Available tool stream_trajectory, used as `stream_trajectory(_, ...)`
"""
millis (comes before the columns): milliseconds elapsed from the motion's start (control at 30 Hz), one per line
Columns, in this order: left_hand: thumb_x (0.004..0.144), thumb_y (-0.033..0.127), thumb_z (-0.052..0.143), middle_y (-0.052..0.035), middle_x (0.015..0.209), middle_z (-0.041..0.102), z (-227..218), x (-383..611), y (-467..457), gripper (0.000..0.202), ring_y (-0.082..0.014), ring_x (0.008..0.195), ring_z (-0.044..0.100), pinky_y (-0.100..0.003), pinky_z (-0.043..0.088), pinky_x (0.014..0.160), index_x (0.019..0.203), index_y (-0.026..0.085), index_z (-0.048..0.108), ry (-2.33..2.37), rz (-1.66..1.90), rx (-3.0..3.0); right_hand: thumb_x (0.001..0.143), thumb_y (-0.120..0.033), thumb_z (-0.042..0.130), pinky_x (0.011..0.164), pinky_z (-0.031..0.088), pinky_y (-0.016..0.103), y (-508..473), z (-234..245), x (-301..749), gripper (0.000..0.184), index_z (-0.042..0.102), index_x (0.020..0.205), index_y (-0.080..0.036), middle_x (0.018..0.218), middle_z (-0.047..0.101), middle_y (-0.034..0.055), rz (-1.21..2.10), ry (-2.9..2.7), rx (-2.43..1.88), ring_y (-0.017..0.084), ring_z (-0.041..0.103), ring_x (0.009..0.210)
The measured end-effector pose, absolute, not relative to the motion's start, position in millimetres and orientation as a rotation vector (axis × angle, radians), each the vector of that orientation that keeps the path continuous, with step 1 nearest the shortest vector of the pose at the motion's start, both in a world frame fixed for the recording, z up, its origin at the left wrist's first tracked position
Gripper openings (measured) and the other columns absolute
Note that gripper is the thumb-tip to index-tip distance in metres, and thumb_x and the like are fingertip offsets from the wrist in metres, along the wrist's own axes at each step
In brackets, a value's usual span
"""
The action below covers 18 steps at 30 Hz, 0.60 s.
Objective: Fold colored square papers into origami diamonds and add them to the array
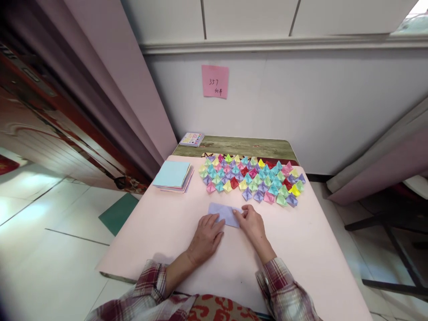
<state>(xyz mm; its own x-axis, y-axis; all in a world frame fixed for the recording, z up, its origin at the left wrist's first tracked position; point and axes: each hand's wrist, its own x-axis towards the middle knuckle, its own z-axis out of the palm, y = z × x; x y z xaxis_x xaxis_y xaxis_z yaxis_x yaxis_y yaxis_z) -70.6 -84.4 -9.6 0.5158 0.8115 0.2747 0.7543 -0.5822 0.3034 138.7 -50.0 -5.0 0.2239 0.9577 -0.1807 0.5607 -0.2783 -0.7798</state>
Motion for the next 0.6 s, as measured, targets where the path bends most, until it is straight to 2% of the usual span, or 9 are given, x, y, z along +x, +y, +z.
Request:
stream_trajectory(67,0.089,0.021,0.051,-0.0135,0.13,0.055,-10,-71,-85,0.035,-0.0291,0.12,0.046,-0.052,0.034,0.105,0.123,0.021,0.058,1.342,0.612,2.609,0.075,-0.045,0.067,0.056,0.041,0.027,-53,-7,137,0.026,0.063,0.084,-0.02,0.062,0.067,0.001,0.879,-1.418,-1.938,0.02,0.065,0.061)
stream_trajectory(133,0.088,0.021,0.052,-0.0132,0.127,0.056,-11,-70,-84,0.032,-0.0286,0.119,0.047,-0.051,0.034,0.104,0.119,0.021,0.059,1.323,0.64,2.612,0.076,-0.042,0.064,0.054,0.039,0.026,-55,-11,136,0.022,0.061,0.07,-0.021,0.054,0.063,-0.0003,0.885,-1.425,-1.937,0.019,0.061,0.055)
stream_trajectory(200,0.088,0.025,0.054,-0.0127,0.125,0.057,-12,-67,-82,0.03,-0.0287,0.115,0.049,-0.051,0.036,0.102,0.117,0.021,0.059,1.292,0.662,2.619,0.079,-0.04,0.059,0.052,0.039,0.026,-56,-15,134,0.022,0.06,0.066,-0.022,0.049,0.061,-0.0009,0.917,-1.401,-1.919,0.018,0.06,0.049)
stream_trajectory(333,0.086,0.036,0.059,-0.0121,0.11,0.061,-13,-56,-73,0.033,-0.0278,0.101,0.054,-0.045,0.041,0.089,0.115,0.019,0.058,1.262,0.66,2.646,0.084,-0.039,0.052,0.044,0.042,0.025,-56,-21,130,0.023,0.064,0.087,-0.019,0.051,0.063,-0.0004,0.99,-1.327,-1.86,0.017,0.059,0.043)
stream_trajectory(433,0.091,0.03,0.052,-0.009,0.093,0.062,-14,-50,-68,0.016,-0.0235,0.088,0.056,-0.038,0.042,0.079,0.099,0.02,0.063,1.252,0.663,2.686,0.087,-0.043,0.049,0.042,0.043,0.026,-62,-19,130,0.032,0.063,0.097,-0.016,0.054,0.064,0.0007,1.006,-1.297,-1.829,0.017,0.059,0.043)
stream_trajectory(533,0.093,0.023,0.047,-0.0075,0.086,0.062,-16,-51,-68,0.018,-0.0211,0.084,0.056,-0.035,0.041,0.077,0.089,0.021,0.064,1.226,0.737,2.683,0.085,-0.049,0.057,0.057,0.051,0.029,-76,-12,136,0.04,0.062,0.109,-0.018,0.071,0.068,0.0033,0.918,-1.354,-1.77,0.018,0.064,0.059)
stream_trajectory(600,0.093,0.021,0.047,-0.0072,0.085,0.062,-18,-55,-69,0.018,-0.0205,0.083,0.056,-0.035,0.041,0.077,0.088,0.021,0.064,1.221,0.807,2.642,0.079,-0.049,0.066,0.066,0.054,0.031,-87,-9,142,0.046,0.062,0.115,-0.02,0.097,0.068,0.0076,0.729,-1.574,-1.619,0.018,0.065,0.068)
